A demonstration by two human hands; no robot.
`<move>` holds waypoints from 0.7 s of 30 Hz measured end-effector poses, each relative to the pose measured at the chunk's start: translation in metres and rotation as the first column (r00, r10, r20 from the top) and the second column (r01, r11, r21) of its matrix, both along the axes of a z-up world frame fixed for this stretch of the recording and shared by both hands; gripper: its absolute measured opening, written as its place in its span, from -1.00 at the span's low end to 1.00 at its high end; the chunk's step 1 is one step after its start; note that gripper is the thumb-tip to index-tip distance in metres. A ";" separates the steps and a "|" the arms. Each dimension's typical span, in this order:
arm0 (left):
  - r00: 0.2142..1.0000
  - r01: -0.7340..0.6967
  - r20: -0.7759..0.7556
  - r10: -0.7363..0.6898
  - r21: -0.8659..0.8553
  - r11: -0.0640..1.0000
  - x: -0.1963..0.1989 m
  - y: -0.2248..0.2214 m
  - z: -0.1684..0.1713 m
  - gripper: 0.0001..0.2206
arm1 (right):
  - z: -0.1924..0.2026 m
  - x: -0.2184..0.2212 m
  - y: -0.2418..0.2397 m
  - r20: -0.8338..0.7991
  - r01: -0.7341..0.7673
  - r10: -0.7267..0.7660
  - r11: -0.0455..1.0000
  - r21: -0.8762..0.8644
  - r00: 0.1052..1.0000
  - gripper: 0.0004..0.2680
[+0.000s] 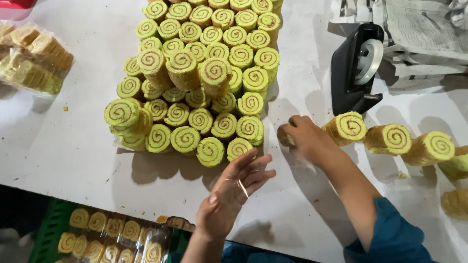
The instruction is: The person packages yellow and red cake rolls by placing them into clear plastic bags and sealing the bags with tape.
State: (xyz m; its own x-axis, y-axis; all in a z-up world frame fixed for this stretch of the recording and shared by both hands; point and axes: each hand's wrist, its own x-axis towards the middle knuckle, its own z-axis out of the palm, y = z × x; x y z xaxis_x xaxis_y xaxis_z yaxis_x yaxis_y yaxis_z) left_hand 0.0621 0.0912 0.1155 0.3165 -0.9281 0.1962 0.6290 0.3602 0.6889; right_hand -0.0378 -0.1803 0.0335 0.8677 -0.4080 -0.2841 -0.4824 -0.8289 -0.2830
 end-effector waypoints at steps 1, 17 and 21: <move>1.000 0.002 0.002 -0.002 0.000 1.000 -0.002 -0.002 0.001 -0.15 | 0.013 -0.009 0.005 0.002 0.002 -0.002 1.000 0.000 1.000 -0.68; 0.954 0.089 0.274 -0.118 0.116 0.989 -0.064 -0.056 -0.019 -0.04 | 0.121 -0.119 0.097 0.398 0.379 -0.502 0.857 0.348 0.768 -0.61; 0.974 0.226 -0.021 -0.227 -0.068 0.972 -0.084 -0.069 -0.043 -0.08 | 0.102 -0.106 0.098 0.461 0.445 -0.474 0.878 0.179 0.750 -0.60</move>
